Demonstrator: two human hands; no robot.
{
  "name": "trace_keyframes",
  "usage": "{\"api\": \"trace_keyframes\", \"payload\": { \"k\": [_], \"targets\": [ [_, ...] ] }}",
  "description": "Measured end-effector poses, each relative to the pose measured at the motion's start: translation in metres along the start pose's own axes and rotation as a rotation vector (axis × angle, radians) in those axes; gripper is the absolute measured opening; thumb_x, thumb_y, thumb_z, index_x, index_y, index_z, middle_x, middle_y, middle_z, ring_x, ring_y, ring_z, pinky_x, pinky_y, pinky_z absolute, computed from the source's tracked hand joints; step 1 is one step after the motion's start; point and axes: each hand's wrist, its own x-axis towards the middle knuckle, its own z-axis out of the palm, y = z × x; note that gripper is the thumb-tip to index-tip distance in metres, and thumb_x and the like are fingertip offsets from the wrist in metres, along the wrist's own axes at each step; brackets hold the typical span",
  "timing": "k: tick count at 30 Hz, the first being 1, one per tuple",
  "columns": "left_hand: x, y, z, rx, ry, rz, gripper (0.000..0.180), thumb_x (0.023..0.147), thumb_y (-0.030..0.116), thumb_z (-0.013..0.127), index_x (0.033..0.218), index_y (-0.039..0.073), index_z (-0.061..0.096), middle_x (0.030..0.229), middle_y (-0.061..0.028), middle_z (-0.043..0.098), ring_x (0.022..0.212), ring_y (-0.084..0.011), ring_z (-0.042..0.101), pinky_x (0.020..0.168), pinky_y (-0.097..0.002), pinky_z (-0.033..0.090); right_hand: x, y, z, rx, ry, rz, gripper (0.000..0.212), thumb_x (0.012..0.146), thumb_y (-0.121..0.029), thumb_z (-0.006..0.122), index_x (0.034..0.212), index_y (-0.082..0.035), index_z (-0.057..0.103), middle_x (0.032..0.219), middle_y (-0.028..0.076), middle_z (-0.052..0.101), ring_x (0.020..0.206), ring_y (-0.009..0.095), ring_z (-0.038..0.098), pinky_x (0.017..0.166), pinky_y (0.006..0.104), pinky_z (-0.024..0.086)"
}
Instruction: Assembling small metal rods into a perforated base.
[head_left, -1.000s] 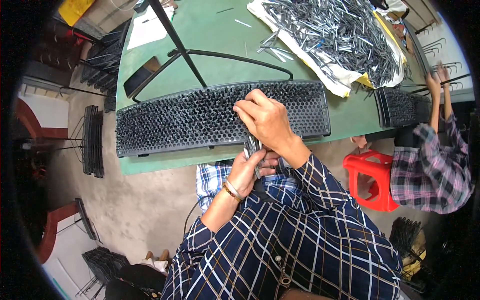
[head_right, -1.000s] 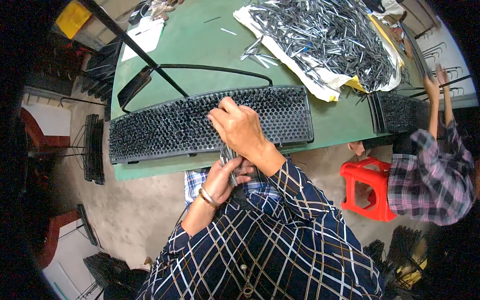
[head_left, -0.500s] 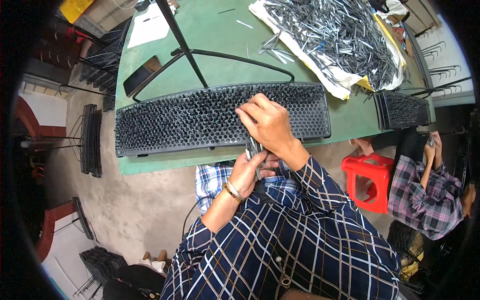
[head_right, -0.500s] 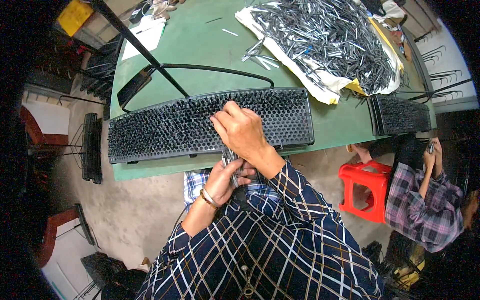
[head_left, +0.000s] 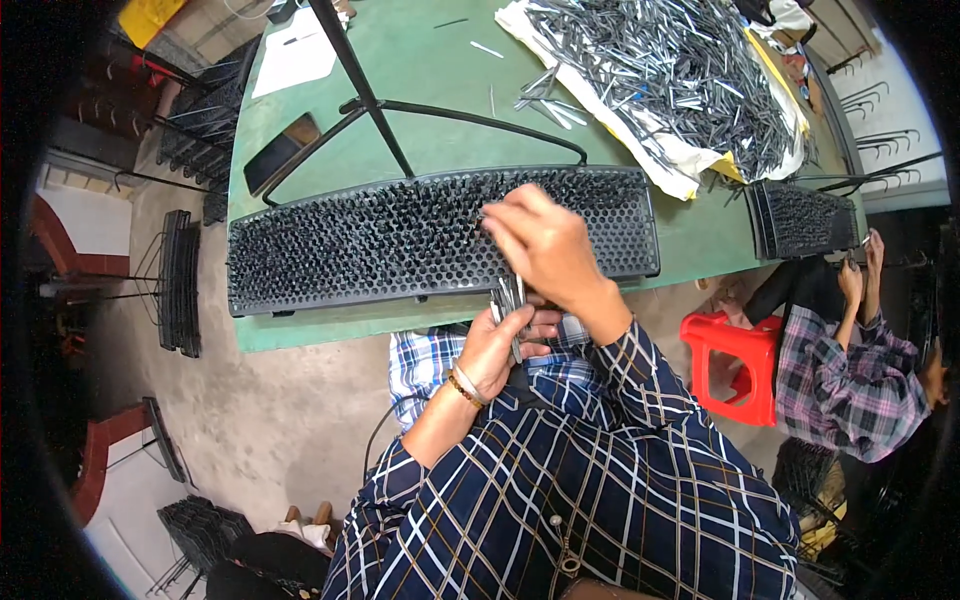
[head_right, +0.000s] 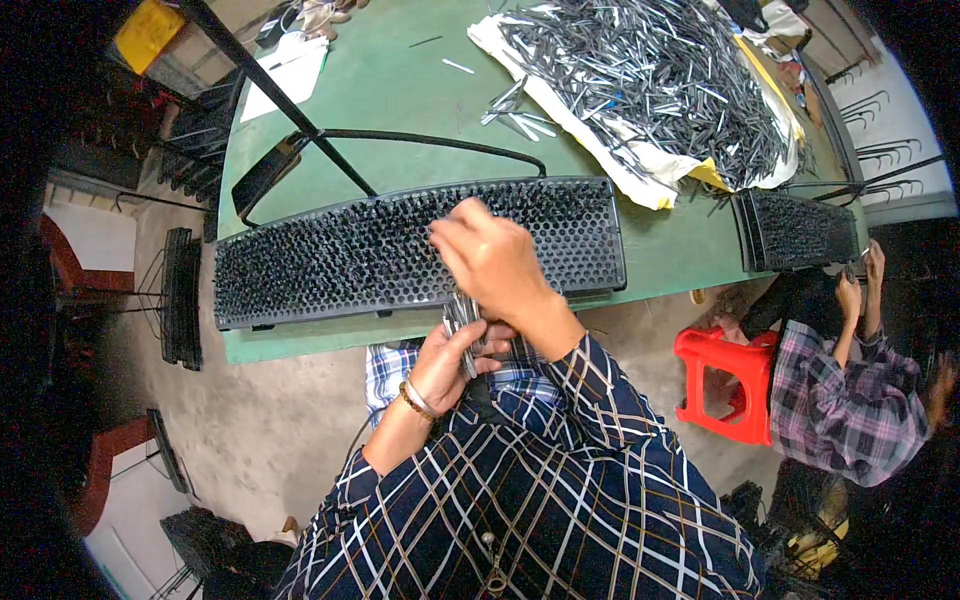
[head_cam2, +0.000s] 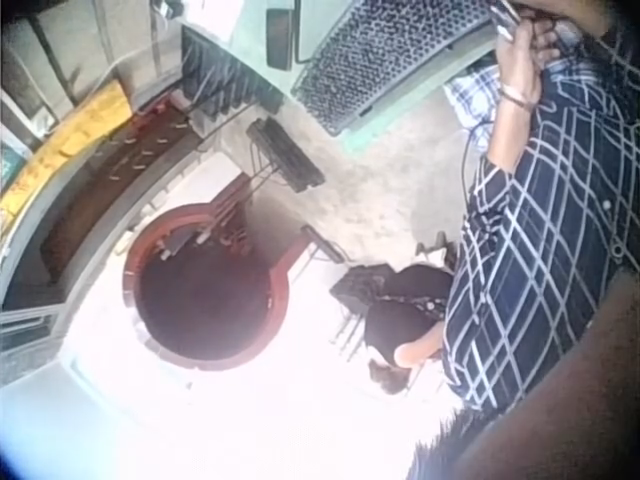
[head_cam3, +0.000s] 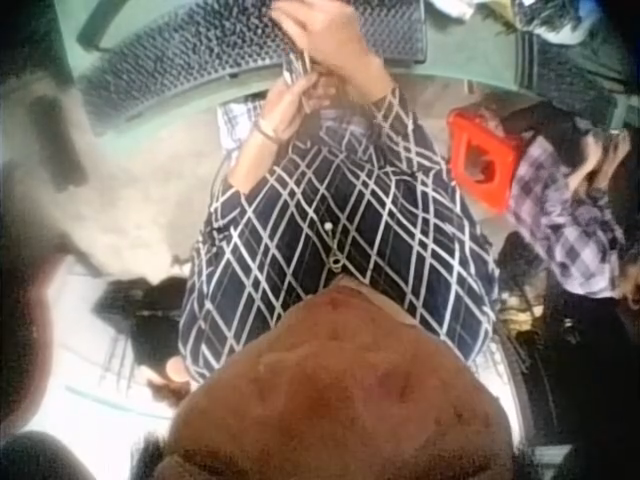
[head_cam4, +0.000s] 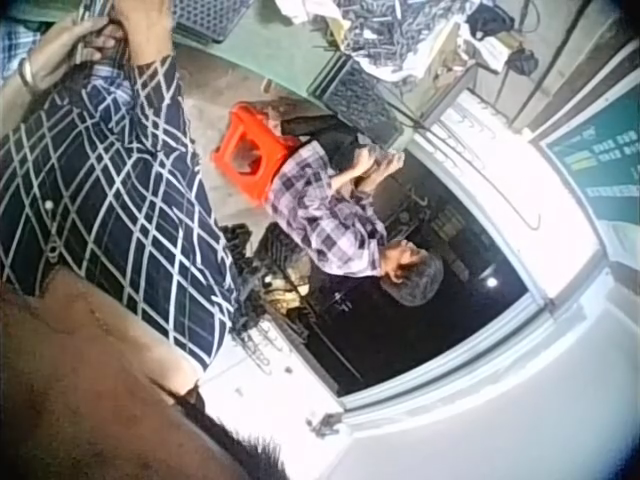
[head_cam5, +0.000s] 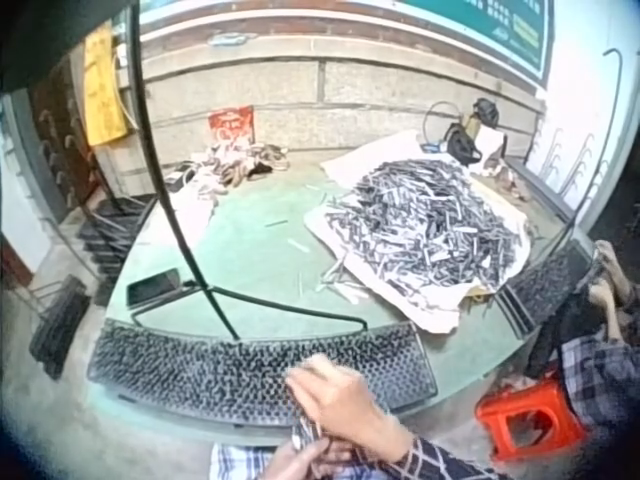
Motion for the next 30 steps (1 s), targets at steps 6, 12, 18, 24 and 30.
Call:
{"api": "trace_keyframes", "payload": {
  "k": [6,12,18,24,30],
  "targets": [
    [-0.001,0.002,0.002,0.022,0.016,-0.012,0.026,0.093,0.018,0.052,0.112,0.001,0.052,0.101,-0.0157,0.063,0.085,-0.0178,0.062,0.067,-0.0288,0.053,0.005,0.024,-0.029,-0.018,0.074,0.116,0.015,0.079,-0.004,0.063,0.094,-0.003,0.066,0.087,0.011,0.058,0.071,0.023,0.06,0.06,0.0304,0.048],
    [0.0,0.002,0.005,0.045,0.019,-0.028,0.026,0.093,0.018,0.052,0.112,0.001,0.051,0.1,-0.0159,0.064,0.085,-0.0179,0.062,0.066,-0.0285,0.053,-0.001,0.023,-0.022,0.032,-0.055,0.014,0.021,0.077,-0.002,0.062,0.097,-0.006,0.066,0.092,0.01,0.058,0.072,0.023,0.061,0.062,0.0308,0.049],
    [0.002,0.001,0.006,0.052,0.01,-0.026,0.025,0.093,0.017,0.051,0.112,0.001,0.051,0.101,-0.016,0.063,0.086,-0.018,0.063,0.066,-0.0289,0.053,-0.008,0.019,-0.012,-0.072,-0.095,-0.024,0.013,0.075,-0.006,0.067,0.088,-0.005,0.066,0.085,0.008,0.059,0.068,0.024,0.061,0.059,0.0312,0.05],
    [-0.002,0.003,0.009,0.059,0.029,0.008,0.025,0.093,0.018,0.05,0.112,0.001,0.052,0.101,-0.0157,0.063,0.085,-0.018,0.063,0.066,-0.0287,0.054,-0.012,0.022,-0.023,0.135,0.019,0.107,0.014,0.078,-0.009,0.067,0.09,-0.003,0.067,0.081,0.008,0.06,0.063,0.019,0.06,0.054,0.0277,0.047],
    [-0.002,0.008,0.013,0.072,-0.023,0.078,0.025,0.094,0.018,0.05,0.112,0.001,0.053,0.099,-0.0136,0.064,0.084,-0.0178,0.062,0.063,-0.0273,0.053,-0.036,0.018,-0.037,0.593,-0.341,0.393,0.018,0.081,-0.014,0.068,0.089,0.001,0.068,0.081,0.007,0.062,0.064,0.011,0.056,0.054,0.0242,0.042]
  ]
}}
